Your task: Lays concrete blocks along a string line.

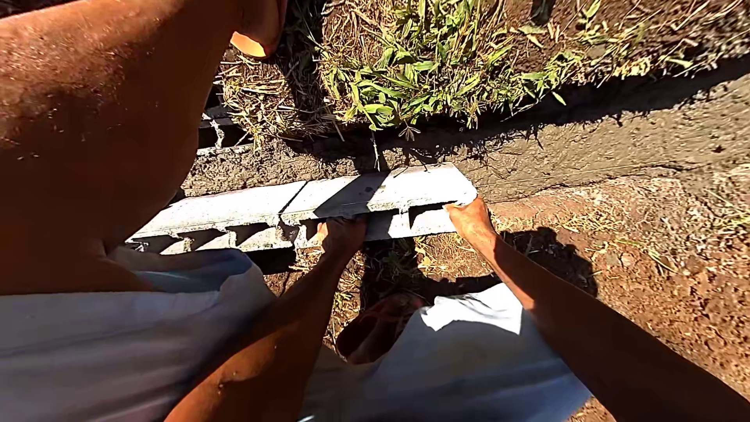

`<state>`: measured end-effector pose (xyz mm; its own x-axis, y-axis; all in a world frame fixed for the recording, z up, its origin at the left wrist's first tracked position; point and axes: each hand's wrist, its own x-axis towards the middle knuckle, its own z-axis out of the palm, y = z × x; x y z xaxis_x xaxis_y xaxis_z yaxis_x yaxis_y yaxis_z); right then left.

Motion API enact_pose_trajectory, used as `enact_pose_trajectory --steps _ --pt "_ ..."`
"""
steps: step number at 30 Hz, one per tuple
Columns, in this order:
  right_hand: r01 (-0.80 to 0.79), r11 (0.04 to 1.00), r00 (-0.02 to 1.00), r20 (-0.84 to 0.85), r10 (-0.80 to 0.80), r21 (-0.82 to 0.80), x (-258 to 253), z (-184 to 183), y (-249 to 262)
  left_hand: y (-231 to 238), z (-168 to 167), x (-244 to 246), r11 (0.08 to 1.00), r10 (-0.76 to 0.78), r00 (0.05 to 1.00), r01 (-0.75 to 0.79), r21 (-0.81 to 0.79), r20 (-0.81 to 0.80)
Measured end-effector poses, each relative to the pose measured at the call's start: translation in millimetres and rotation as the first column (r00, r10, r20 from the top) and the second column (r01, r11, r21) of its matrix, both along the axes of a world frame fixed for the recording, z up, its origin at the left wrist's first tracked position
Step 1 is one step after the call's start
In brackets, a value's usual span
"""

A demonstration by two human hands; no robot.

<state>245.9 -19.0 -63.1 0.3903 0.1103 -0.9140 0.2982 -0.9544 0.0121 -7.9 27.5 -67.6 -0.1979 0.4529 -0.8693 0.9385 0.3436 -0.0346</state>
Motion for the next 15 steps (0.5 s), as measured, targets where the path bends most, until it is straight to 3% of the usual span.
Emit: enact_pose_trajectory --steps 3,15 --pt "0.007 1.000 1.000 0.020 -0.007 -0.027 -2.5 6.8 10.0 6.0 1.5 1.7 0.999 -0.007 1.000 0.007 -0.034 -0.007" --pt "0.015 1.000 1.000 -0.013 -0.015 0.000 3.1 -3.2 0.9 0.0 -5.2 0.7 0.996 -0.004 0.995 -0.005 0.086 0.103"
